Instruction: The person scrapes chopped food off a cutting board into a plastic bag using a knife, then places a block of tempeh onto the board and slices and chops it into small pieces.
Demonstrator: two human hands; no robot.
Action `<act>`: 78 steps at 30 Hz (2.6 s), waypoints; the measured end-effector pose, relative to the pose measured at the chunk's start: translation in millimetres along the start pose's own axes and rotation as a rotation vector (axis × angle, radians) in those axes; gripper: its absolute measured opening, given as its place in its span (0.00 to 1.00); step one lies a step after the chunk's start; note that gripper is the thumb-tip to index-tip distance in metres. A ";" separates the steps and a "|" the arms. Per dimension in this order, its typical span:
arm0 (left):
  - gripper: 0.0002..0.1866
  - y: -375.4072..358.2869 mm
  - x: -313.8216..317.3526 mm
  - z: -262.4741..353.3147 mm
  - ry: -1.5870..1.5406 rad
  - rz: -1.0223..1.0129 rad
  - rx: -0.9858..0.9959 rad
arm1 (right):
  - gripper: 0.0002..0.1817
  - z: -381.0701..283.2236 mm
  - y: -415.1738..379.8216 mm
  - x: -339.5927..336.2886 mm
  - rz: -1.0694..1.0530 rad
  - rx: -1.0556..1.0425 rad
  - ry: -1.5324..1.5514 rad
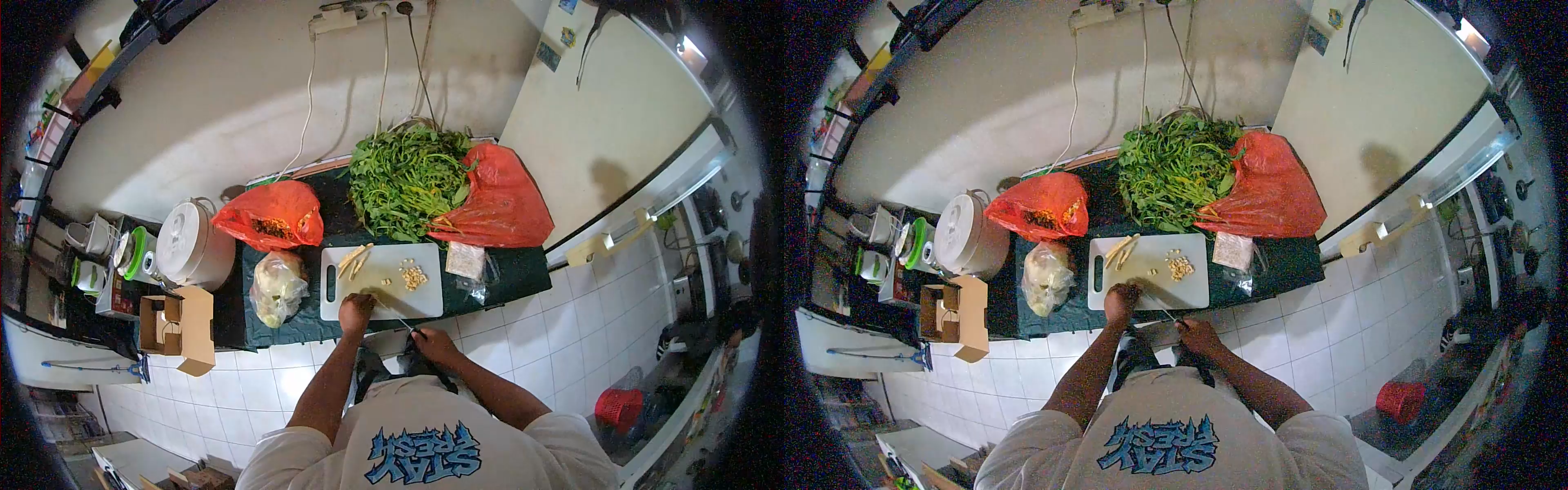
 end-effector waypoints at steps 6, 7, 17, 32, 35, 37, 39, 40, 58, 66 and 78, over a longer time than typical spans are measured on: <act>0.09 -2.4 3.2 -5.0 0.013 -0.017 0.029 | 0.23 12.8 4.1 14.1 0.188 -0.065 0.025; 0.09 -4.7 4.2 -5.0 0.011 -0.019 0.029 | 0.23 10.8 3.2 14.0 0.194 -0.066 -0.006; 0.11 -8.0 -0.7 -11.7 -0.094 0.024 0.013 | 0.23 -2.9 -1.2 5.1 0.165 0.006 -0.003; 0.11 -13.7 -0.9 -25.5 0.031 -0.007 0.066 | 0.22 -12.1 2.3 2.2 0.054 0.005 0.007; 0.11 -16.0 -10.6 -12.2 0.006 -0.003 -0.046 | 0.22 -4.9 -4.0 20.4 0.067 -0.061 0.045; 0.11 -18.9 -23.9 0.0 -0.089 -0.009 -0.239 | 0.22 -7.5 -7.0 18.5 0.107 -0.039 0.042; 0.12 -14.7 -17.0 -8.0 -0.059 0.007 -0.192 | 0.22 -9.0 -7.5 16.6 0.137 -0.016 0.045; 0.12 -17.5 -14.6 -12.5 -0.025 0.016 -0.146 | 0.22 -8.2 -6.7 16.1 0.155 -0.004 0.065; 0.11 -24.4 -13.8 -26.8 -0.024 0.026 -0.128 | 0.24 -18.5 -14.7 13.2 0.042 -0.021 0.031; 0.11 -22.5 -21.7 -16.8 0.080 -0.056 -0.106 | 0.24 -20.0 -7.9 10.8 0.001 -0.010 0.039; 0.11 -26.4 -19.2 -28.3 0.004 0.013 -0.113 | 0.22 -24.9 -23.2 18.1 -0.082 0.033 0.100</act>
Point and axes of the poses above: each hand's wrist, its own y-axis towards the middle knuckle, its own x-axis out of the palm, z = x × y, the point moved 6 cm from there along y, towards the middle knuckle, and after that the axes turned 9 degrees about -y, right-handed, at the moved point
